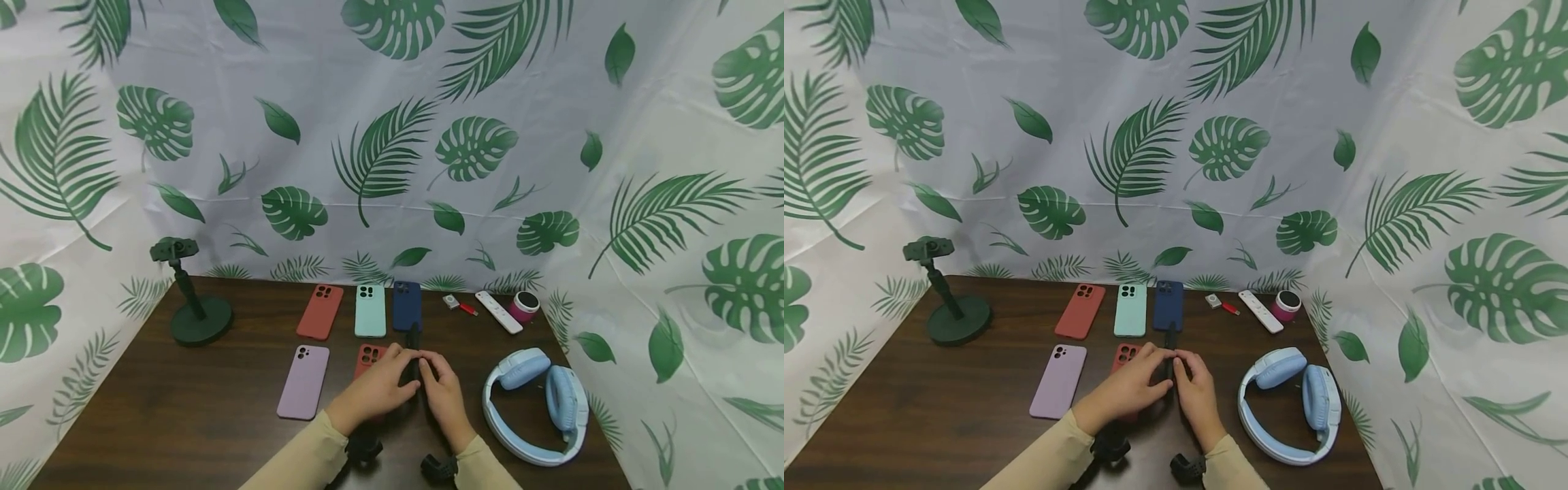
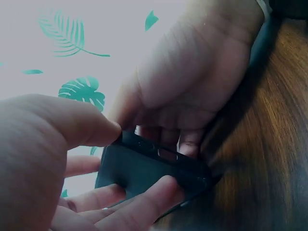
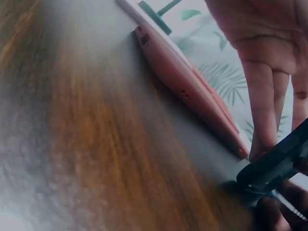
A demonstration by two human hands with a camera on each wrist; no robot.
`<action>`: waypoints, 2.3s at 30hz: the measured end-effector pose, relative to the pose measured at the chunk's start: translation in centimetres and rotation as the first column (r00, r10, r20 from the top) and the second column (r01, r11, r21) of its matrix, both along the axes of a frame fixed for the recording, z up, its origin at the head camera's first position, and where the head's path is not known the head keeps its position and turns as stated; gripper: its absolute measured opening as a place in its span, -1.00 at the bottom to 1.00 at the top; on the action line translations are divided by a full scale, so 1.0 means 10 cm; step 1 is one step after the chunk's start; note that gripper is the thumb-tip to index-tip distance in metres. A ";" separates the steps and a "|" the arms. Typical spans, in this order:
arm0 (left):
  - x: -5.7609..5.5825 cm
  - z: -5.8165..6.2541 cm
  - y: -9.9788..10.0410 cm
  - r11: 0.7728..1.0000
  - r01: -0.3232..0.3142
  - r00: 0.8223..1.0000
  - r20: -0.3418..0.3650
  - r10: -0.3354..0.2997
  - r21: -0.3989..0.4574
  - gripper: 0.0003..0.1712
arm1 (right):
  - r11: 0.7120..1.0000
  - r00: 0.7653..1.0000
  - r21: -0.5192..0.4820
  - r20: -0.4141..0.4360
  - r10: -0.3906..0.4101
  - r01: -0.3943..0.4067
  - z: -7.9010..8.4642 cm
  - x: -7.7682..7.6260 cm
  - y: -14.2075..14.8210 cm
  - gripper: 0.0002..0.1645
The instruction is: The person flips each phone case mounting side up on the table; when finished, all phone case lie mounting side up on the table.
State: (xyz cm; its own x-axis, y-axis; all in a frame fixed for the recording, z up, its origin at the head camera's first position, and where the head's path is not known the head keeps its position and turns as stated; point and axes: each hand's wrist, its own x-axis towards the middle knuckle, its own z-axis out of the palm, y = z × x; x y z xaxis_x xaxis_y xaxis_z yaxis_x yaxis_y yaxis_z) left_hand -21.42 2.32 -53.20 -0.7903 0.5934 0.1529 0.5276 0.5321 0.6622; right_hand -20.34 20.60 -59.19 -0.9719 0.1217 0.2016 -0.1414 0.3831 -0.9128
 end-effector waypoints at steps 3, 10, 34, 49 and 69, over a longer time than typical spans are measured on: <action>0.00 0.00 0.00 1.000 -0.012 0.999 0.031 0.012 0.004 -0.43 | 0.997 1.000 0.071 -0.020 -0.003 0.004 0.00 0.01 -0.02 -0.78; 0.00 0.03 0.02 0.998 -0.059 0.994 0.096 0.060 -0.004 -0.46 | 0.980 0.997 0.198 -0.075 0.001 0.014 0.05 0.03 -0.09 -0.72; 0.03 -0.04 0.10 0.981 -0.169 0.981 -0.111 0.159 -0.091 -0.45 | 0.949 0.985 0.266 -0.077 -0.155 0.170 0.03 0.02 -0.08 -0.69; 0.07 -0.09 0.13 0.972 -0.032 0.999 0.011 0.035 -0.232 -0.31 | 0.904 0.968 0.356 -0.012 -0.250 0.237 0.02 0.03 -0.07 -0.43; -0.06 0.20 -0.20 0.998 -0.044 0.999 0.031 0.045 -0.053 -0.52 | 0.947 0.996 0.311 0.018 -0.090 0.080 0.43 -0.01 -0.20 -0.77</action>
